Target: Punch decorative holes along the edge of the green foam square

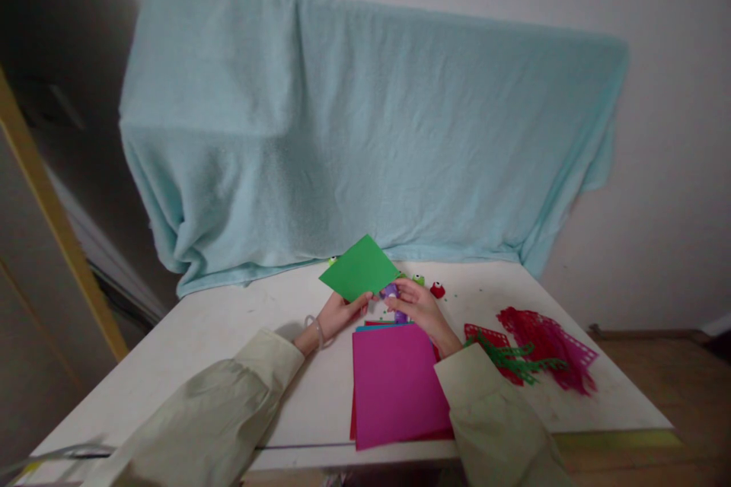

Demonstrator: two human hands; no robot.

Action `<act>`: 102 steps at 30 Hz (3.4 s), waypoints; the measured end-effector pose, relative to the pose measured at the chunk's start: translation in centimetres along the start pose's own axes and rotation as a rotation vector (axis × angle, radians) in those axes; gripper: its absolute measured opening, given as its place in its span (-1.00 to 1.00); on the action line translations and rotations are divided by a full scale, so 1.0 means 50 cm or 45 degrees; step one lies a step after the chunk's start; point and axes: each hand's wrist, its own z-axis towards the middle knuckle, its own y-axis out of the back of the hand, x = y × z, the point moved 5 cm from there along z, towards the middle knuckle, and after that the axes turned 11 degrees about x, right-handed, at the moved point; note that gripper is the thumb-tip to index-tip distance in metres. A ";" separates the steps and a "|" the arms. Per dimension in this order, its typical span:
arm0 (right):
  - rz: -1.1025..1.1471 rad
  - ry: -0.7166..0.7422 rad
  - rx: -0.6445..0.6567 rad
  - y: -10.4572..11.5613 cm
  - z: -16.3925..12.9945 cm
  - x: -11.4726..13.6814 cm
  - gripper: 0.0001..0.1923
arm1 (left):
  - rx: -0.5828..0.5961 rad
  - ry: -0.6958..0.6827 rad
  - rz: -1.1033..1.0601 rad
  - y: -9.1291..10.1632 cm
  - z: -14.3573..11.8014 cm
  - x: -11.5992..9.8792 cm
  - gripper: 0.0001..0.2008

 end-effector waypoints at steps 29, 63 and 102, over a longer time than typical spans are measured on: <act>-0.028 -0.001 -0.005 -0.001 -0.003 0.014 -0.63 | 0.042 0.002 0.109 -0.003 0.001 0.004 -0.56; -0.129 0.061 -0.133 0.016 -0.001 0.006 -0.67 | 0.266 0.041 0.069 -0.012 0.002 0.028 -0.56; -0.067 -0.005 -0.114 0.002 -0.004 0.007 -0.57 | 0.211 0.083 -0.145 -0.015 0.002 0.019 -0.58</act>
